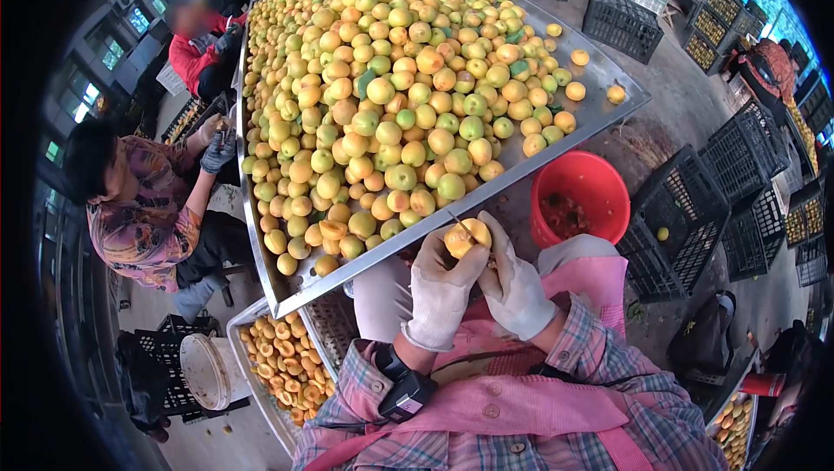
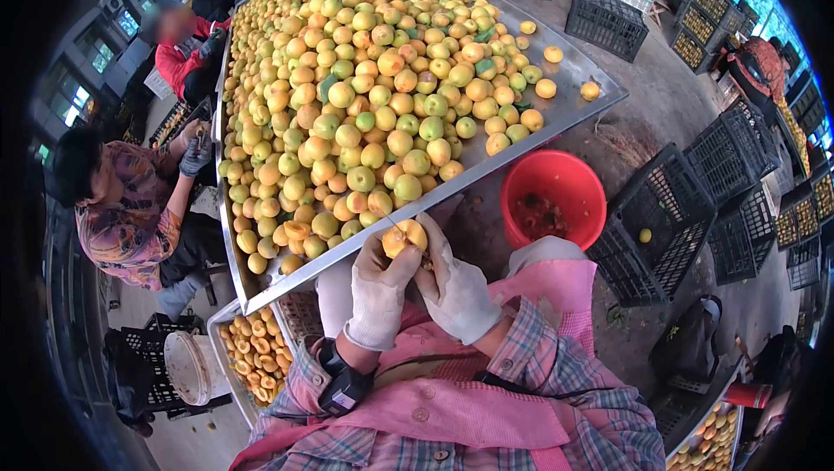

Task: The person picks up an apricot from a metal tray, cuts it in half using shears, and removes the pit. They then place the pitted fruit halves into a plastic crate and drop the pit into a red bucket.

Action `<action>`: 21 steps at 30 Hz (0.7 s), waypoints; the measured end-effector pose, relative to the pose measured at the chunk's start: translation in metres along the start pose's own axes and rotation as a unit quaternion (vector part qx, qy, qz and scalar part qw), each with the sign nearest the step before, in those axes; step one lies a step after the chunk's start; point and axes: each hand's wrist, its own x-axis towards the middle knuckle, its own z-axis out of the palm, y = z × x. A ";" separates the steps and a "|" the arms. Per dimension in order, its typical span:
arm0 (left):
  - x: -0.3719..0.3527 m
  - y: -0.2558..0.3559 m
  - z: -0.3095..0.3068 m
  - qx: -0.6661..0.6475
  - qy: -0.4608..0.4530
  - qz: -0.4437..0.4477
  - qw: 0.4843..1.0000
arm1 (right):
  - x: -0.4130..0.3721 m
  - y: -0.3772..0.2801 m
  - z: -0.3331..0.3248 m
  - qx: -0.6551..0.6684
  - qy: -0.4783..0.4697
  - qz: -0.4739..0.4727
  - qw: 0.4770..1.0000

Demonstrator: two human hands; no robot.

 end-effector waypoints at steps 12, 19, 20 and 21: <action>0.000 -0.001 -0.005 -0.021 -0.067 -0.027 0.997 | -0.004 0.000 -0.003 0.063 -0.014 0.020 0.998; -0.005 0.005 -0.009 -0.011 -0.072 -0.028 0.997 | -0.006 0.002 -0.004 0.104 -0.025 0.001 0.994; -0.005 0.005 -0.010 -0.011 -0.072 -0.029 0.997 | -0.007 0.002 -0.004 0.104 -0.025 0.001 0.994; -0.005 0.003 -0.012 -0.027 -0.083 -0.031 0.996 | -0.007 0.002 -0.004 0.105 -0.030 0.002 0.994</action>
